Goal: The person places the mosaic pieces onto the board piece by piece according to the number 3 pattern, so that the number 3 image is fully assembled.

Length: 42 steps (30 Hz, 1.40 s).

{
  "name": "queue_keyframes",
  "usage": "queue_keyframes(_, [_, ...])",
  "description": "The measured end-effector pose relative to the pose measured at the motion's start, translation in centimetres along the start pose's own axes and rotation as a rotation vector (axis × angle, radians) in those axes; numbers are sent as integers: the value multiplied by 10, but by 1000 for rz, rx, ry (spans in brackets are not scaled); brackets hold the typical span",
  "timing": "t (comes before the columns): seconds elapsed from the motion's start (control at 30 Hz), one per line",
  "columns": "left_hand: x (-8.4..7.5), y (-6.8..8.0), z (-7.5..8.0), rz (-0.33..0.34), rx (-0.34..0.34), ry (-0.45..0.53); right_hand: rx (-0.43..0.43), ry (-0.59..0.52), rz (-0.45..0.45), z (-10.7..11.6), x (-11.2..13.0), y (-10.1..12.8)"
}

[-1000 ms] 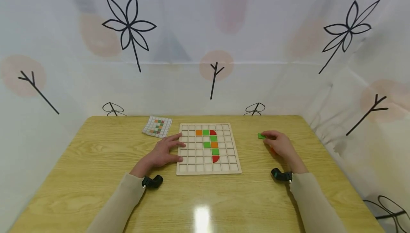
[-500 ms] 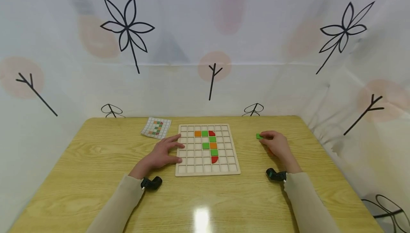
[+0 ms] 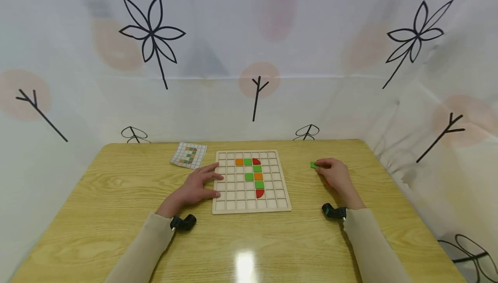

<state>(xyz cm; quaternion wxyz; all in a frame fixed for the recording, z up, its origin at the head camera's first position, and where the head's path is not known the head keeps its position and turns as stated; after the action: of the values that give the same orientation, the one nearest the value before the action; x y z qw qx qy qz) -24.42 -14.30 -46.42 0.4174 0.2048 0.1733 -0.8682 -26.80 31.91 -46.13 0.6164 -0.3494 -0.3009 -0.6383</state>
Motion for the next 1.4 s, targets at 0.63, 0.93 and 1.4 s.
queue_keyframes(0.63, [1, 2, 2, 6, -7, 14, -13, 80, 47, -4, 9, 2])
queue_keyframes(0.93, [1, 1, 2, 5, -8, 13, -21, 95, 38, -4, 11, 3])
queue_keyframes(1.4, [0, 0, 2, 7, 3, 14, 59, 94, 42, -4, 14, 4])
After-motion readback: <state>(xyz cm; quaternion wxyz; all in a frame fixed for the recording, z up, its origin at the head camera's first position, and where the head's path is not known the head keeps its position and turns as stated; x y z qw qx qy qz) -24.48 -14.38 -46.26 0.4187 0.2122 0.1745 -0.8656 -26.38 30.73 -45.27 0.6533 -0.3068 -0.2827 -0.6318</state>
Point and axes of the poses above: each hand's wrist, its own y-axis away from the middle knuckle, its own z-axis out of the back of the hand, x = y × z, the point moved 3 cm from there along -y, towards the middle knuckle, and after that the axes turned 9 degrees about -y, right-handed, at the moved point
